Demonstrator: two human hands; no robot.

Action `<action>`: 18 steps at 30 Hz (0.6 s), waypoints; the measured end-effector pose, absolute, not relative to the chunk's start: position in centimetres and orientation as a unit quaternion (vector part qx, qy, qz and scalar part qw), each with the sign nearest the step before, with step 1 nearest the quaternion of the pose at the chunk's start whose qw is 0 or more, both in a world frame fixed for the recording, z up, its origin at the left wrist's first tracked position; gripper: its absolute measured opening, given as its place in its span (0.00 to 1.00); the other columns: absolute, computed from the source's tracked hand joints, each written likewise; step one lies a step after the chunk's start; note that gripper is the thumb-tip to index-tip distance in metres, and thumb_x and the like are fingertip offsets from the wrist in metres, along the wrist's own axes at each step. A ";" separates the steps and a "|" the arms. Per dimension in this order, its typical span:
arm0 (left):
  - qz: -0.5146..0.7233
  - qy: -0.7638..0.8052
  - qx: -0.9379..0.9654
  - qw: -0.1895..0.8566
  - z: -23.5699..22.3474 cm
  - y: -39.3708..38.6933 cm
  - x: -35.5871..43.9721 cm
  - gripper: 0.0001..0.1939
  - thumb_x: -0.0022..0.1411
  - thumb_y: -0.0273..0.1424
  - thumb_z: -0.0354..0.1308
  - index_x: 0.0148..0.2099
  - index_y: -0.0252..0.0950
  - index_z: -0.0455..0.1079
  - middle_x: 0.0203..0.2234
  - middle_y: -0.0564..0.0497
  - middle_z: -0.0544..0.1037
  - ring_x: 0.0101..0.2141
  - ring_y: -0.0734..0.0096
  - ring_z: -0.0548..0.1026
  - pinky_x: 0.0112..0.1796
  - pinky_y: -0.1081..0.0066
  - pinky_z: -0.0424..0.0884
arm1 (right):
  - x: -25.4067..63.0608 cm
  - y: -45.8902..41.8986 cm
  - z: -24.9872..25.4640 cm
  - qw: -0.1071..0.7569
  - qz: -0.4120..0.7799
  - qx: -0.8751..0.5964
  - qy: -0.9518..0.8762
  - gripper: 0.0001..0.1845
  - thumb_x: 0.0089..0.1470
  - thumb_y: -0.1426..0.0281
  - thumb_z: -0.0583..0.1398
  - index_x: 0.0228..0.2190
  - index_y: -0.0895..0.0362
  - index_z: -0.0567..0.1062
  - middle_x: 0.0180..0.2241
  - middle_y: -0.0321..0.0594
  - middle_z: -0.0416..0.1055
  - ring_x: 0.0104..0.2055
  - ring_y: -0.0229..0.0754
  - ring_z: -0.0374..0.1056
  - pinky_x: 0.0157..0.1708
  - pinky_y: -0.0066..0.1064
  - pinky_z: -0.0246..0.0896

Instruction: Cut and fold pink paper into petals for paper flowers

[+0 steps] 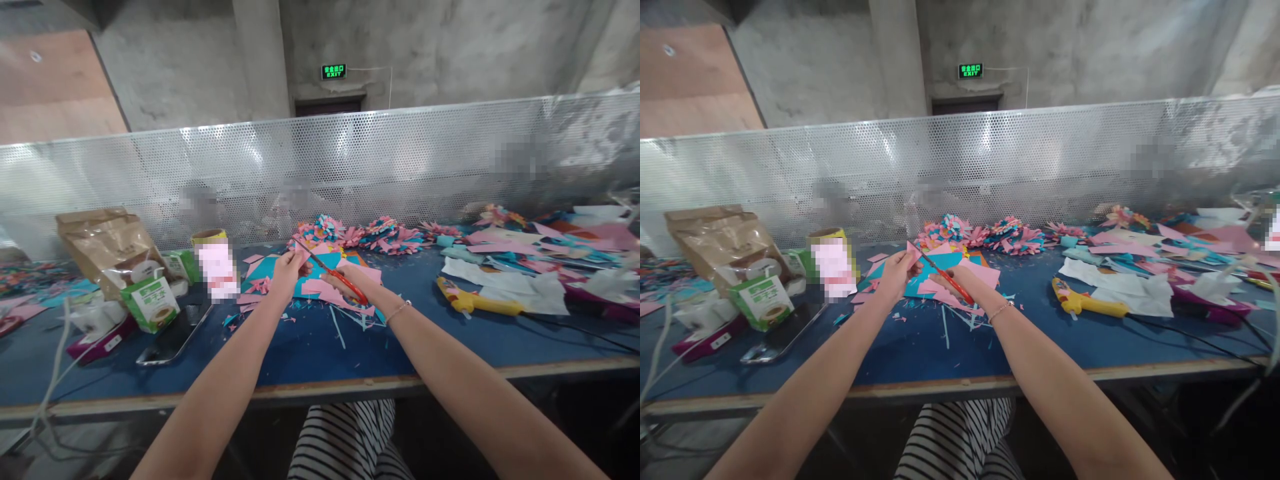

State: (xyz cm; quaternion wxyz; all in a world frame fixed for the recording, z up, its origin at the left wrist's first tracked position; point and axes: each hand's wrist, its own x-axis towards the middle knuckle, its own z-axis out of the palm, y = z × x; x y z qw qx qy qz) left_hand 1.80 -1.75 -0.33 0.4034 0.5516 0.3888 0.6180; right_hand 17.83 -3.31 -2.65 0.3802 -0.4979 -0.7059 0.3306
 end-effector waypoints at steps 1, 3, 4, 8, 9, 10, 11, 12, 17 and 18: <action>0.618 0.389 0.550 0.406 -0.3 -1.8 1.8 0.10 0.50 0.35 0.54 0.22 0.34 0.65 0.15 0.52 0.71 0.15 0.77 0.67 0.19 0.76 0.63 | 17.9 -3.2 -2.7 0.362 0.320 -0.500 -0.718 0.22 0.42 0.51 0.57 0.18 0.58 0.64 0.12 0.33 0.57 0.11 0.29 0.48 0.11 0.25 0.44; 0.616 0.388 0.545 0.416 -0.3 -1.9 1.9 0.10 0.50 0.34 0.54 0.22 0.34 0.65 0.15 0.52 0.71 0.15 0.77 0.66 0.19 0.76 0.62 | 18.0 -3.0 -3.0 0.328 0.317 -0.499 -0.736 0.23 0.43 0.50 0.55 0.21 0.58 0.64 0.14 0.33 0.58 0.11 0.28 0.49 0.11 0.24 0.45; 0.615 0.386 0.543 0.423 -0.2 -1.9 1.9 0.10 0.50 0.34 0.54 0.22 0.34 0.65 0.15 0.52 0.71 0.15 0.78 0.66 0.19 0.76 0.62 | 18.0 -2.8 -3.1 0.326 0.332 -0.491 -0.736 0.23 0.44 0.49 0.54 0.22 0.58 0.64 0.14 0.33 0.58 0.11 0.28 0.50 0.11 0.24 0.46; 0.612 0.374 0.531 0.453 -0.1 -2.1 2.1 0.10 0.49 0.34 0.55 0.21 0.33 0.64 0.15 0.52 0.70 0.15 0.78 0.66 0.19 0.76 0.62 | 18.1 -2.6 -3.4 0.334 0.407 -0.459 -0.715 0.23 0.44 0.49 0.53 0.21 0.57 0.63 0.14 0.31 0.56 0.11 0.29 0.49 0.10 0.24 0.45; 0.610 0.371 0.528 0.460 -0.1 -2.2 2.1 0.10 0.49 0.34 0.55 0.21 0.33 0.64 0.14 0.52 0.70 0.15 0.78 0.65 0.19 0.76 0.61 | 18.1 -2.8 -3.3 0.335 0.429 -0.447 -0.709 0.23 0.44 0.48 0.53 0.20 0.57 0.63 0.14 0.31 0.55 0.11 0.29 0.49 0.10 0.24 0.44; 0.608 0.368 0.526 0.467 -0.1 -2.3 2.2 0.10 0.48 0.34 0.56 0.21 0.33 0.64 0.14 0.52 0.70 0.15 0.79 0.65 0.19 0.76 0.61 | 18.0 -3.0 -3.2 0.335 0.451 -0.436 -0.703 0.24 0.44 0.48 0.52 0.20 0.57 0.62 0.14 0.30 0.54 0.11 0.29 0.48 0.10 0.23 0.43; 0.605 0.364 0.527 0.473 -0.2 -2.4 2.2 0.10 0.48 0.34 0.56 0.21 0.33 0.64 0.14 0.52 0.70 0.15 0.79 0.65 0.19 0.76 0.60 | 18.0 -3.3 -3.0 0.332 0.473 -0.426 -0.696 0.24 0.45 0.47 0.51 0.20 0.56 0.62 0.14 0.30 0.53 0.11 0.29 0.48 0.10 0.23 0.42; 0.603 0.358 0.529 0.479 -0.2 -2.4 2.3 0.10 0.47 0.33 0.56 0.21 0.33 0.64 0.15 0.52 0.70 0.15 0.79 0.65 0.19 0.76 0.60 | 17.9 -3.6 -2.7 0.328 0.489 -0.419 -0.691 0.25 0.45 0.47 0.50 0.20 0.56 0.61 0.13 0.30 0.52 0.11 0.29 0.48 0.10 0.23 0.42; 0.592 0.343 0.537 0.494 -0.3 -2.5 2.3 0.09 0.46 0.33 0.57 0.22 0.33 0.63 0.15 0.53 0.69 0.15 0.80 0.65 0.20 0.77 0.61 | 17.4 -4.9 -1.5 0.322 0.506 -0.431 -0.674 0.24 0.49 0.49 0.48 0.19 0.57 0.59 0.12 0.29 0.52 0.11 0.28 0.47 0.11 0.23 0.41; 0.591 0.346 0.536 0.495 -0.3 -2.5 2.3 0.09 0.46 0.33 0.57 0.22 0.33 0.63 0.14 0.53 0.69 0.15 0.80 0.65 0.20 0.77 0.61 | 17.4 -5.0 -1.4 0.321 0.503 -0.441 -0.670 0.24 0.49 0.49 0.48 0.18 0.57 0.58 0.12 0.29 0.52 0.11 0.28 0.47 0.11 0.23 0.41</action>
